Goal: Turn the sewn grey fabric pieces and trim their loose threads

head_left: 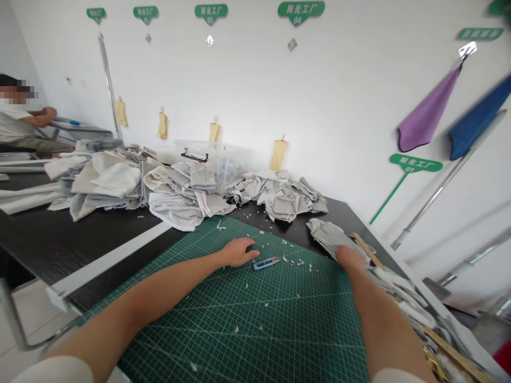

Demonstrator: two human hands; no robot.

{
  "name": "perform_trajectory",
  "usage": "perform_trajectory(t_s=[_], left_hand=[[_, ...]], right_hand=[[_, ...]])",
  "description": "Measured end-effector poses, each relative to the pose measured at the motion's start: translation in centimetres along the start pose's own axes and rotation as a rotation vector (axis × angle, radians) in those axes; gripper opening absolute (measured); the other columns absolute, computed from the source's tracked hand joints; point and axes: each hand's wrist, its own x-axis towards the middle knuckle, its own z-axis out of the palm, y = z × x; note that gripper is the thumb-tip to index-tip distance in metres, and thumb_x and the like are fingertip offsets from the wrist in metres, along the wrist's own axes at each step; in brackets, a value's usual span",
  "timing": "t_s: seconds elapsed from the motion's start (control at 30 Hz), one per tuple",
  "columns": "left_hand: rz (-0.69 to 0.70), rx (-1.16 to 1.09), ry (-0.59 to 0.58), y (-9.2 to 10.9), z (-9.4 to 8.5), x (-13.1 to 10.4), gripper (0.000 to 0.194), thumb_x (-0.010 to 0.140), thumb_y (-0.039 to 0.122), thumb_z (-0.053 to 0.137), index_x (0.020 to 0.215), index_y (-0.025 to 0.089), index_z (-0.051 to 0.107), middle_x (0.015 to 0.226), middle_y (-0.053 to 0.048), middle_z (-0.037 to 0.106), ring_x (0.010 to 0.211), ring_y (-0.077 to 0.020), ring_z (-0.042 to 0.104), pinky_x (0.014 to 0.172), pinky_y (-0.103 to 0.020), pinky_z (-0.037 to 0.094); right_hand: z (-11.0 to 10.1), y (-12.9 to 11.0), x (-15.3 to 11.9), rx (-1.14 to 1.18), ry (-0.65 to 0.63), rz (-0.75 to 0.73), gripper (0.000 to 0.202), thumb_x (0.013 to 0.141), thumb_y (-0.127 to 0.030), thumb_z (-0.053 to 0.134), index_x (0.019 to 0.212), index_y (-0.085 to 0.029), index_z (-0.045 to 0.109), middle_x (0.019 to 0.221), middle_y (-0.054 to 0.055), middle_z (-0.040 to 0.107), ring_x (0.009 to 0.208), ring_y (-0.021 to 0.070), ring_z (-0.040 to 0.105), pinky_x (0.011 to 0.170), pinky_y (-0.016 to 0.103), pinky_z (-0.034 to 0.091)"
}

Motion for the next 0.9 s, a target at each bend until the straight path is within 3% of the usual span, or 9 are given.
perform_trajectory(t_s=[0.23, 0.4, 0.53, 0.63, 0.73, 0.9], left_hand=[[-0.004, 0.009, -0.002, 0.3, -0.2, -0.2, 0.067, 0.081, 0.064, 0.037, 0.125, 0.016, 0.05, 0.128, -0.01, 0.054, 0.119, -0.0237, 0.049, 0.1, -0.036, 0.037], [0.022, 0.012, 0.011, 0.2, -0.2, -0.4, 0.067, 0.081, 0.064, 0.037, 0.125, 0.015, 0.051, 0.127, -0.011, 0.054, 0.118, -0.0239, 0.049, 0.1, -0.037, 0.038], [0.061, 0.034, 0.093, 0.2, -0.3, -0.6, 0.062, 0.081, 0.059, 0.043, 0.122, 0.013, 0.053, 0.127, -0.013, 0.054, 0.123, -0.0244, 0.044, 0.104, -0.04, 0.034], [0.09, 0.068, 0.205, 0.4, -0.7, -0.9, 0.051, 0.08, 0.049, 0.051, 0.117, 0.014, 0.056, 0.123, -0.012, 0.057, 0.129, -0.025, 0.037, 0.109, -0.044, 0.025], [0.132, 0.087, 0.318, 0.7, -1.2, -1.4, 0.041, 0.079, 0.039, 0.054, 0.114, 0.017, 0.056, 0.12, -0.008, 0.059, 0.131, -0.0236, 0.034, 0.111, -0.046, 0.02], [0.262, 0.08, 0.501, 2.7, -2.6, -2.1, 0.037, 0.081, 0.031, 0.051, 0.114, 0.017, 0.055, 0.118, -0.008, 0.06, 0.127, -0.0227, 0.039, 0.109, -0.047, 0.021]], right_hand=[[-0.5, -0.9, -0.7, -0.05, -0.061, 0.065, 0.011, 0.078, -0.022, 0.053, 0.074, -0.017, 0.061, 0.084, 0.01, 0.062, 0.085, 0.0232, 0.059, 0.081, 0.043, 0.042], [-2.9, -3.0, -0.4, 0.017, 0.104, 0.168, 0.017, 0.078, -0.016, 0.046, 0.085, -0.011, 0.061, 0.087, 0.019, 0.062, 0.084, 0.0277, 0.061, 0.074, 0.04, 0.044], [-7.8, -4.9, 0.7, 0.094, 0.366, 0.214, 0.033, 0.087, -0.029, 0.033, 0.105, -0.01, 0.053, 0.088, 0.019, 0.061, 0.082, 0.0281, 0.06, 0.069, 0.038, 0.043], [-12.7, -6.2, 0.7, 0.134, 0.582, 0.19, 0.035, 0.09, -0.029, 0.025, 0.113, -0.012, 0.045, 0.094, 0.017, 0.059, 0.085, 0.0263, 0.058, 0.069, 0.036, 0.041], [-17.3, -7.5, -0.7, 0.156, 0.758, 0.104, 0.031, 0.09, -0.029, 0.026, 0.113, -0.015, 0.042, 0.101, 0.014, 0.057, 0.091, 0.0223, 0.055, 0.074, 0.032, 0.039], [-22.8, -9.6, -4.8, 0.247, 1.059, -0.192, 0.021, 0.084, -0.025, 0.04, 0.099, -0.016, 0.05, 0.085, 0.008, 0.057, 0.078, 0.0197, 0.054, 0.069, 0.031, 0.038]])
